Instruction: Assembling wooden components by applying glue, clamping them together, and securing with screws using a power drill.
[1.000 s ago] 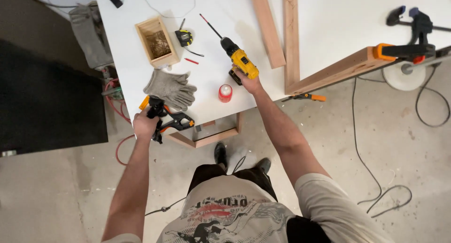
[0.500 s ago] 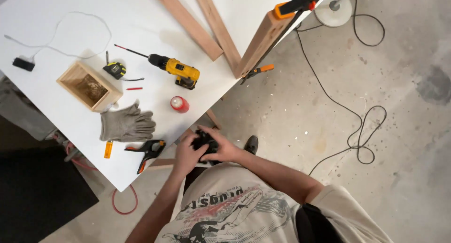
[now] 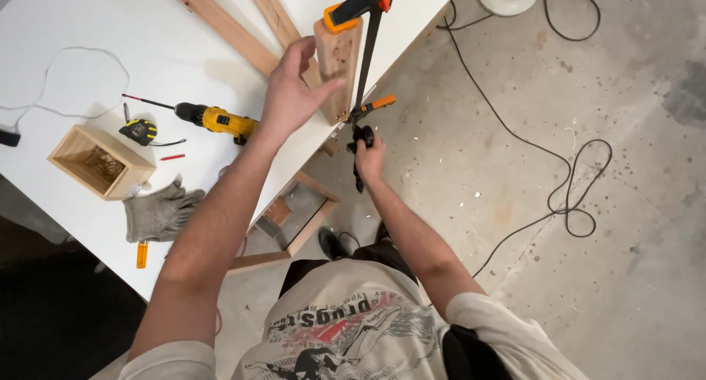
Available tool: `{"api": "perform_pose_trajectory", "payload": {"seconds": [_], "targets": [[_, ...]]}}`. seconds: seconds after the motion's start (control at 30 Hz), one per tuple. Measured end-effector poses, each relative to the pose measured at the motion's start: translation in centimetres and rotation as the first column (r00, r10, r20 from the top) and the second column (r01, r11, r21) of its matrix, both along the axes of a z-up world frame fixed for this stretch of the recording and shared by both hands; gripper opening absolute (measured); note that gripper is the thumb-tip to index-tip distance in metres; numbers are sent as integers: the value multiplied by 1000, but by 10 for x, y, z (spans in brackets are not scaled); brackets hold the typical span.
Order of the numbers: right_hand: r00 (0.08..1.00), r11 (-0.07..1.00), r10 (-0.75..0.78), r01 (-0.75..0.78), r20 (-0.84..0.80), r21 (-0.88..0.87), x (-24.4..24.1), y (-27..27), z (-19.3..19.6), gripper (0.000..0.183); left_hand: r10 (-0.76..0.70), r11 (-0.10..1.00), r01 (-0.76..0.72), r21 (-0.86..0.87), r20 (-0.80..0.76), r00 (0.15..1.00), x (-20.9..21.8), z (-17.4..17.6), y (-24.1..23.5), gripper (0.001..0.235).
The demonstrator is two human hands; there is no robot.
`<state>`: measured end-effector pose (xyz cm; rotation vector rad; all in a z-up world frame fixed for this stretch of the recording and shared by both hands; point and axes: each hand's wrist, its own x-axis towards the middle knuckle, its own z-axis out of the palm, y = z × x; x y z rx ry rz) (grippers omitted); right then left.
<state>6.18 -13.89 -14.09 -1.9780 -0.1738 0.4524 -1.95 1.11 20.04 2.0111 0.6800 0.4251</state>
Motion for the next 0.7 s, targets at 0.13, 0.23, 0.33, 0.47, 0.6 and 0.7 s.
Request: {"api": "perform_pose_trajectory", "payload": {"seconds": [0.13,0.23,0.33,0.47,0.6,0.7], "targets": [[991,991,-122,124,-53,51,7,55,-24,44,-3,996,-4,94,77,997,20,-14,8,33],[971,969,-209,223,-119,110,-7,80,-24,50,-24,992,13,128,84,996,18,-16,9,29],[965,953,-220,244,-146,178,-23,88,-4,44,-49,991,37,128,97,994,18,-17,13,29],[975,963,-166,193,-147,187,-36,84,-17,44,-58,991,40,126,143,988,17,-20,11,28],[969,937,232,-247,88,247,-70,56,7,43,-57,989,42,145,105,993,17,-21,10,31],[951,937,308,-304,2,173,-90,28,81,44,-40,983,20,181,112,993,10,-14,5,29]]}}
